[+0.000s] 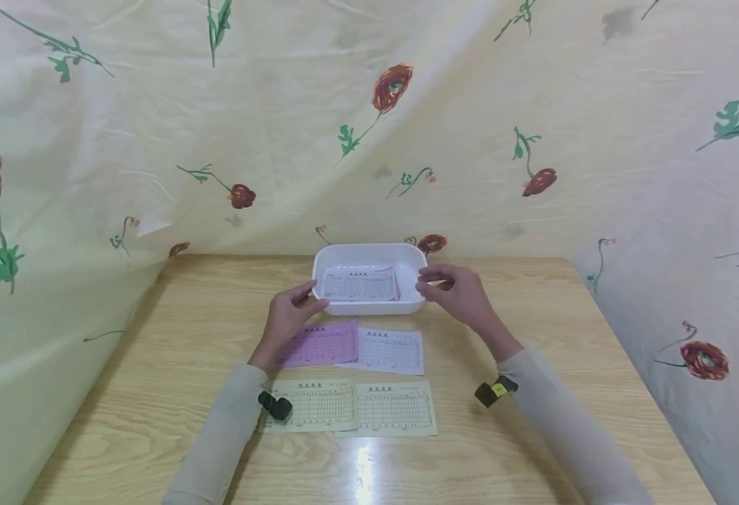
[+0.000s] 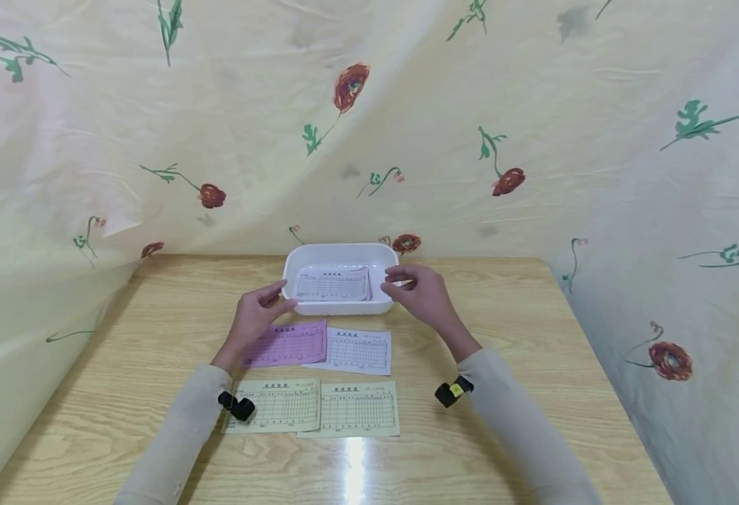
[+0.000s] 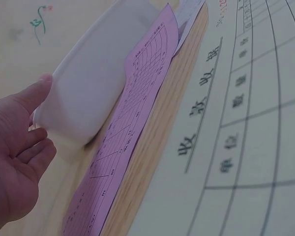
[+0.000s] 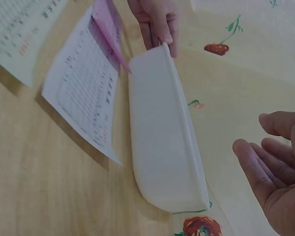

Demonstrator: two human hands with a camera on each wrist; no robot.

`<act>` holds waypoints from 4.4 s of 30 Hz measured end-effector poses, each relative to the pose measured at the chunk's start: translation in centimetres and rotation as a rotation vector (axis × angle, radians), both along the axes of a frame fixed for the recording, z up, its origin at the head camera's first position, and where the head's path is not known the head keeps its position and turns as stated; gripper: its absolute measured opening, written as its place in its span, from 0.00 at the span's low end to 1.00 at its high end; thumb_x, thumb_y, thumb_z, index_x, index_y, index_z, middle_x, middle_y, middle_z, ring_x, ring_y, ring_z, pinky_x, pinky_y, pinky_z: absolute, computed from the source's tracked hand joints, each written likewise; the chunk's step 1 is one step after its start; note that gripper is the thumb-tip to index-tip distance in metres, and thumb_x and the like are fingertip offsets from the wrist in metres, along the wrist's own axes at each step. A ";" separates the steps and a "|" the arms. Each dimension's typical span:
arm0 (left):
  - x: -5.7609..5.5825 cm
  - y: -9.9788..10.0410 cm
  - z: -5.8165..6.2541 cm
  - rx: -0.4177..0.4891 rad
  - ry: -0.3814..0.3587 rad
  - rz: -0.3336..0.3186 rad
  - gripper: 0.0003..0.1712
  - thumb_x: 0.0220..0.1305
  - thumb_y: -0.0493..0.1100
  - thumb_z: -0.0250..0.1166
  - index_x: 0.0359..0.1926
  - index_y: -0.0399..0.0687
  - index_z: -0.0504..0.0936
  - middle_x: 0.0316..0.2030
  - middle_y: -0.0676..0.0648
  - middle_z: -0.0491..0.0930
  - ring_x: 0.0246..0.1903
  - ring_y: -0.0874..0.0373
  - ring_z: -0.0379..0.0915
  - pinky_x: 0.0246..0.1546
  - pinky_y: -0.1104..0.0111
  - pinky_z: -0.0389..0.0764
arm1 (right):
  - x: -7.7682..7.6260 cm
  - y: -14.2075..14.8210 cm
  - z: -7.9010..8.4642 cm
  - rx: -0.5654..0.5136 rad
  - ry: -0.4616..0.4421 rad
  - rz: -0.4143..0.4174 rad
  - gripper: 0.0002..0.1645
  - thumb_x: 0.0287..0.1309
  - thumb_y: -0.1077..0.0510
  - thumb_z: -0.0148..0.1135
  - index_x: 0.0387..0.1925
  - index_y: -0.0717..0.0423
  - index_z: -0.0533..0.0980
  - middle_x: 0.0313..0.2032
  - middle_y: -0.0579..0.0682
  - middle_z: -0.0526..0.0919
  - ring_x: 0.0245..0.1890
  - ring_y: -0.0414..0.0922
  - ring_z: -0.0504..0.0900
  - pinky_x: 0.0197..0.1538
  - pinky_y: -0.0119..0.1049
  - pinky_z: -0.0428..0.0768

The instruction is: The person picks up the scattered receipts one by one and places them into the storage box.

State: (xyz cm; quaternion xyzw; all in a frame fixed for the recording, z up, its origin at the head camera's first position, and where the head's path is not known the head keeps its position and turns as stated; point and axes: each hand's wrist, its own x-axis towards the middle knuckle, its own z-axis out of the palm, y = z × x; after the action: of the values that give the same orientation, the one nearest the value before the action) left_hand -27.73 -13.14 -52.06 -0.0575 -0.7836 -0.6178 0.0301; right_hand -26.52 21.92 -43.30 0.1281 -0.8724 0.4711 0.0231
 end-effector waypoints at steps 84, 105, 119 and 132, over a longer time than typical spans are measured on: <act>0.1 -0.1 -0.2 -0.019 0.004 0.014 0.37 0.58 0.51 0.78 0.66 0.44 0.78 0.66 0.39 0.76 0.65 0.49 0.75 0.58 0.77 0.80 | 5.1 -0.8 -7.6 0.078 -0.202 -0.070 0.29 0.60 0.65 0.70 0.63 0.59 0.76 0.53 0.62 0.85 0.50 0.56 0.87 0.52 0.45 0.90; 0.0 -0.1 -0.2 -0.015 0.020 -0.002 0.39 0.59 0.52 0.77 0.67 0.40 0.76 0.67 0.40 0.75 0.65 0.49 0.75 0.58 0.74 0.81 | 5.3 1.2 -7.0 0.059 -0.217 -0.080 0.27 0.61 0.64 0.70 0.63 0.59 0.77 0.53 0.64 0.85 0.52 0.58 0.86 0.54 0.47 0.89; 0.1 -0.2 -0.2 -0.026 0.014 0.004 0.37 0.59 0.50 0.77 0.66 0.43 0.77 0.67 0.40 0.75 0.65 0.49 0.74 0.59 0.73 0.81 | 5.8 3.9 -6.7 0.080 -0.202 -0.076 0.28 0.64 0.61 0.69 0.64 0.58 0.76 0.55 0.65 0.84 0.53 0.58 0.86 0.55 0.48 0.88; 0.1 -0.1 -0.1 -0.021 0.002 0.004 0.37 0.59 0.49 0.77 0.66 0.42 0.77 0.67 0.40 0.74 0.65 0.47 0.74 0.58 0.75 0.81 | 6.4 6.0 -6.2 0.078 -0.147 -0.083 0.27 0.62 0.60 0.71 0.63 0.56 0.77 0.55 0.63 0.84 0.51 0.56 0.87 0.51 0.42 0.90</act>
State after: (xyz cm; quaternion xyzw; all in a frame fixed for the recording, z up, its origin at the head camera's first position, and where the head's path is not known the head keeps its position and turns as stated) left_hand -27.66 -13.28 -52.17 -0.0569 -0.7902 -0.6093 0.0315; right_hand -20.09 27.90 -49.49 0.0579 -0.8940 0.4435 -0.0264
